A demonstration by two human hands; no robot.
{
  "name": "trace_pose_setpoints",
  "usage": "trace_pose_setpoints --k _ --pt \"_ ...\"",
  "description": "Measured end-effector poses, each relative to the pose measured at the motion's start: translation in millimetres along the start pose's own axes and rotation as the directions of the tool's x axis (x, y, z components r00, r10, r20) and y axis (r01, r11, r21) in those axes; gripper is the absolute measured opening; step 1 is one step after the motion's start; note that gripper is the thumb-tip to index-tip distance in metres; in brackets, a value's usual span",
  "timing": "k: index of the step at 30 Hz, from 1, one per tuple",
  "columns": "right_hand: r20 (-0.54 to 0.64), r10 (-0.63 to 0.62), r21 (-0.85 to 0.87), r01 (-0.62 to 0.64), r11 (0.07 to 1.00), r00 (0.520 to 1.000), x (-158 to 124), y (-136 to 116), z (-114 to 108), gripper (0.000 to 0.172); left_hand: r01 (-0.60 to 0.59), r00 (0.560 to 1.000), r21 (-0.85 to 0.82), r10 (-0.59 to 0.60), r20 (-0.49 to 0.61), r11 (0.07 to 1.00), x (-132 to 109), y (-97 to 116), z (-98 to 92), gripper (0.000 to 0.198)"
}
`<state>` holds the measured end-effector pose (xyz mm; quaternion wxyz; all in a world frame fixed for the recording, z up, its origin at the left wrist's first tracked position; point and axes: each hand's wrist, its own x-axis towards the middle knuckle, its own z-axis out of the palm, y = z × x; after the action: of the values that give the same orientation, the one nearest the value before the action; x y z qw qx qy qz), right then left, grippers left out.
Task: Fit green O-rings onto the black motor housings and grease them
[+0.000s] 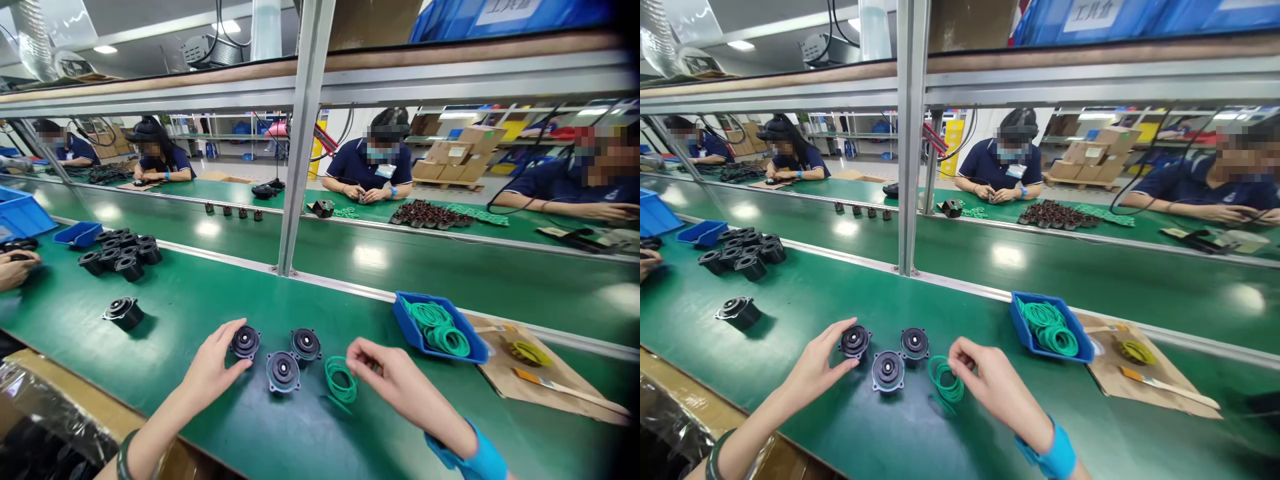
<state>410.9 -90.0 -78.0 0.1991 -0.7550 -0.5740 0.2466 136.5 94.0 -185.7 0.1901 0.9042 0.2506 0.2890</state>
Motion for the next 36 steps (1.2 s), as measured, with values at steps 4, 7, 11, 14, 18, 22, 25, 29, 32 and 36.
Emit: trace_pose_setpoints --k 4,7,11,14,18,22,25,29,32,36 --pt "-0.057 -0.197 0.174 0.204 0.963 0.979 46.1 -50.7 11.2 0.024 -0.02 0.997 -0.009 0.019 -0.071 1.0 0.0 4.3 -6.4 0.07" --pt "0.033 -0.233 0.031 0.232 0.972 0.972 92.0 -82.1 41.7 0.014 -0.036 0.984 0.029 0.041 -0.173 0.999 -0.7 5.4 -10.6 0.064" --pt "0.083 -0.227 -0.045 0.231 0.972 0.97 135.1 -94.5 75.8 0.014 -0.111 0.969 0.153 0.141 -0.203 0.982 -1.5 3.4 -12.8 0.057" --pt "0.096 -0.265 -0.089 0.274 0.958 0.959 141.5 -89.6 82.4 0.02 -0.152 0.972 0.179 0.18 -0.152 0.972 -1.0 2.0 -12.5 0.047" --pt "0.133 -0.357 -0.13 0.374 0.918 0.924 125.9 -82.8 76.3 0.032 -0.206 0.956 0.164 0.234 -0.179 0.965 0.5 0.5 -10.7 0.031" --pt "0.176 -0.407 -0.273 0.442 0.855 0.896 111.1 -79.1 70.6 0.038 -0.204 0.941 0.176 0.243 -0.235 0.963 1.4 -1.9 -9.1 0.032" --pt "0.204 -0.369 -0.289 0.416 0.862 0.907 109.1 -74.9 68.9 0.034 -0.209 0.937 0.161 0.244 -0.251 0.965 1.7 -3.5 -7.7 0.031" --pt "0.214 -0.382 -0.283 0.431 0.857 0.899 111.3 -64.7 69.8 0.036 -0.195 0.943 0.122 0.22 -0.25 0.973 1.8 -5.1 -5.7 0.029" --pt "0.203 -0.431 -0.313 0.476 0.822 0.879 112.6 -59.1 70.5 0.049 -0.182 0.954 0.093 0.199 -0.226 0.979 2.1 -6.3 -5.6 0.027" --pt "0.225 -0.458 -0.257 0.505 0.824 0.86 118.1 -58.8 68.0 0.059 -0.186 0.957 0.085 0.2 -0.211 0.979 3.0 -8.6 -6.1 0.025"
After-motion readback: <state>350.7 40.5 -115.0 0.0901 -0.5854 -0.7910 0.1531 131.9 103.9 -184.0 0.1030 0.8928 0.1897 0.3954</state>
